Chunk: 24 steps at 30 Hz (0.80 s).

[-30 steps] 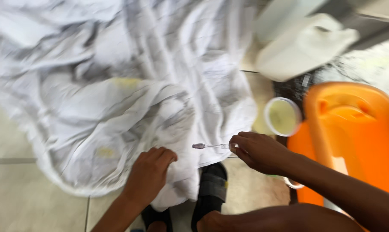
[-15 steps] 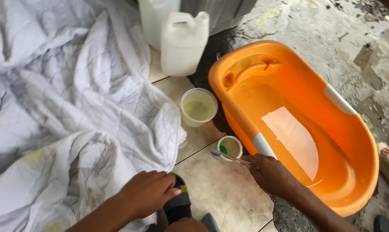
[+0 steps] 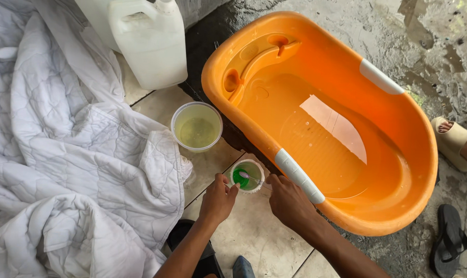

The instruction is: The person treats a stain on a white blanket using a toothbrush and liquid from a small container.

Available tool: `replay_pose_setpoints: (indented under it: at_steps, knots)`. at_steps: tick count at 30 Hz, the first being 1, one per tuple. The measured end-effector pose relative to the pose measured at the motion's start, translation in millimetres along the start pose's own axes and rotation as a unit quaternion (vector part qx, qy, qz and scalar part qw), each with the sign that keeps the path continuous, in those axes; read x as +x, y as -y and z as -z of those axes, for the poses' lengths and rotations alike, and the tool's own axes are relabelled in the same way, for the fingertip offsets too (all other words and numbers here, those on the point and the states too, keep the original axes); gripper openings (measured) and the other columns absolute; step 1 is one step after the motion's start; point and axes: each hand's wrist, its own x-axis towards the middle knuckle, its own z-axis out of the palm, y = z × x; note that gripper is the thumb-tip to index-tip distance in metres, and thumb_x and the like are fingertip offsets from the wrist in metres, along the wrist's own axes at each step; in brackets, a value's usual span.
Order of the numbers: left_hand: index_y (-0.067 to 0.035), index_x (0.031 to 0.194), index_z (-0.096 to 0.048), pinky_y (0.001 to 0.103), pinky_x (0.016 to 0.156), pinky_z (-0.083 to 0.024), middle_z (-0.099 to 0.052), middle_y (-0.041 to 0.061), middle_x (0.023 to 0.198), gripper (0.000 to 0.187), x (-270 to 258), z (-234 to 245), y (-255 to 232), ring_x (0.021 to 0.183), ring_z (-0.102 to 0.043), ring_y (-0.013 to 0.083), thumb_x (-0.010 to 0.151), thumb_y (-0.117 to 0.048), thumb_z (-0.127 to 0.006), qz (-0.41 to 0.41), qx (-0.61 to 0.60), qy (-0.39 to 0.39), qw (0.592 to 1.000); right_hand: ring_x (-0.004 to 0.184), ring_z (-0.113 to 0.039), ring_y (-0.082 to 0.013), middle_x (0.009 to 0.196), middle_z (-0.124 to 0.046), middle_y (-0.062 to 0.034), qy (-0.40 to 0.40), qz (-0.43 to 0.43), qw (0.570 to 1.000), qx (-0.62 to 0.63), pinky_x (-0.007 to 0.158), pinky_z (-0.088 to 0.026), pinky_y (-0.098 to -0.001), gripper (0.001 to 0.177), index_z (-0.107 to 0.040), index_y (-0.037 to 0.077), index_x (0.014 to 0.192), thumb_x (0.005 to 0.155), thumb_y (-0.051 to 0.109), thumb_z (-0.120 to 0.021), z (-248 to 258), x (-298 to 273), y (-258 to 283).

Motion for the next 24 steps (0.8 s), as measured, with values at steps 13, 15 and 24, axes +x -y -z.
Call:
replay_pose_setpoints:
  at_steps: [13,15,24]
  knots:
    - [-0.012,0.088,-0.053,0.042,0.063,-0.043,-0.065,0.004,0.075,0.024,-19,-12,-2,0.066,-0.059,0.0230,0.101,-0.031,-0.059,0.031,-0.090,0.021,0.995,0.077,-0.057,-0.0338,0.088,-0.056,-0.0124,-0.112,0.160,0.968,-0.155,0.061,-0.050,-0.0475,0.024,-0.058,0.008,0.095,0.079,-0.009,-0.058,-78,54,-26]
    - [-0.012,0.088,-0.053,0.040,0.062,-0.043,-0.065,0.004,0.075,0.025,-23,-15,0,0.065,-0.058,0.0213,0.102,-0.032,-0.058,0.030,-0.089,0.029,0.995,0.079,-0.058,-0.0337,0.089,-0.057,-0.0120,-0.123,0.168,0.964,-0.163,0.065,-0.051,-0.0463,0.025,-0.060,0.009,0.100,0.080,-0.007,-0.059,-83,54,-28]
    - [-0.012,0.089,-0.053,0.039,0.063,-0.044,-0.065,0.003,0.075,0.025,-32,-22,4,0.065,-0.057,0.0206,0.103,-0.032,-0.057,0.028,-0.099,0.033,0.994,0.078,-0.059,-0.0324,0.081,-0.060,-0.0078,-0.149,0.180,0.957,-0.175,0.063,-0.052,-0.0459,0.011,-0.064,0.010,0.095,0.089,0.002,-0.060,-81,47,-21]
